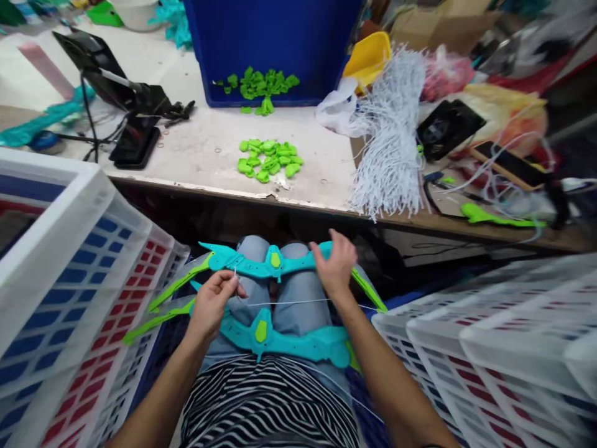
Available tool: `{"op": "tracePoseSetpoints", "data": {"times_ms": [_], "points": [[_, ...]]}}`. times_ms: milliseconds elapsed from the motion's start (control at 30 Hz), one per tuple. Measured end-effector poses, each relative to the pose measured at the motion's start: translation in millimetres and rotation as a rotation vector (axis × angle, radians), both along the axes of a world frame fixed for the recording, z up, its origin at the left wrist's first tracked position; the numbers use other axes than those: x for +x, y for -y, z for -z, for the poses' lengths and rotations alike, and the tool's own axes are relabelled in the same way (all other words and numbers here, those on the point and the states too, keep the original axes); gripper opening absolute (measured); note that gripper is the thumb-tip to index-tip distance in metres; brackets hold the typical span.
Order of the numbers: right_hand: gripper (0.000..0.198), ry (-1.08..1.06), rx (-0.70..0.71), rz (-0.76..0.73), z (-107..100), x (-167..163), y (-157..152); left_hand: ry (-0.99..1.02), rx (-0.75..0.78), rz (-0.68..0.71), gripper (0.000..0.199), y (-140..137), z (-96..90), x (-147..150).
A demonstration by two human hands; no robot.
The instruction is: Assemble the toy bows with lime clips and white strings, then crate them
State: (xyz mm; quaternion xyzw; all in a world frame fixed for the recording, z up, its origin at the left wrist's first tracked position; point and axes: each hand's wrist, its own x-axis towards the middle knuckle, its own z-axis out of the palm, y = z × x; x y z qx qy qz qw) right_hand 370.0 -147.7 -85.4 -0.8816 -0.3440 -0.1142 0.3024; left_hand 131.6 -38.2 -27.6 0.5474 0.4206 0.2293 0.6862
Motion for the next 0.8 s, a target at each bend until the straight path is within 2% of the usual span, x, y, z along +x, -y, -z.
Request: {"op": "tracePoseSetpoints", "data": {"times_ms": [67,167,267,367,433,533,700,800], "points": [[0.055,-0.153,-0.149,0.188,5,39,26,0.03,0.117,0.084,0.02,-4,0.9,29],[0.055,-0.405,-0.478,0.223,5,71,55,-0.008,0.216,0.226,0.011,1,4.4,102],[0.061,-0.31,-0.632,0.156,1,71,70,-0.236,0.308,0.387,0.011,22,16.4,179],[0.057,-0.17,-0.722,0.07,-2,61,81,-0.358,0.372,0.602,0.01,51,35.8,224],[0.054,-0.159,-0.792,0.033,0,57,88,-0.367,0.377,0.684,0.009,65,48.4,234],[0.051,-0.182,-0.832,0.006,7,56,95,-0.362,0.389,0.765,0.008,72,60.4,233],[0.051,-0.206,-0.814,-0.062,13,61,96,-0.424,0.571,0.876,0.017,71,63.1,229],[0.053,-0.203,-0.81,-0.152,13,67,96,-0.424,0.63,0.868,0.016,73,64.6,228]]}}
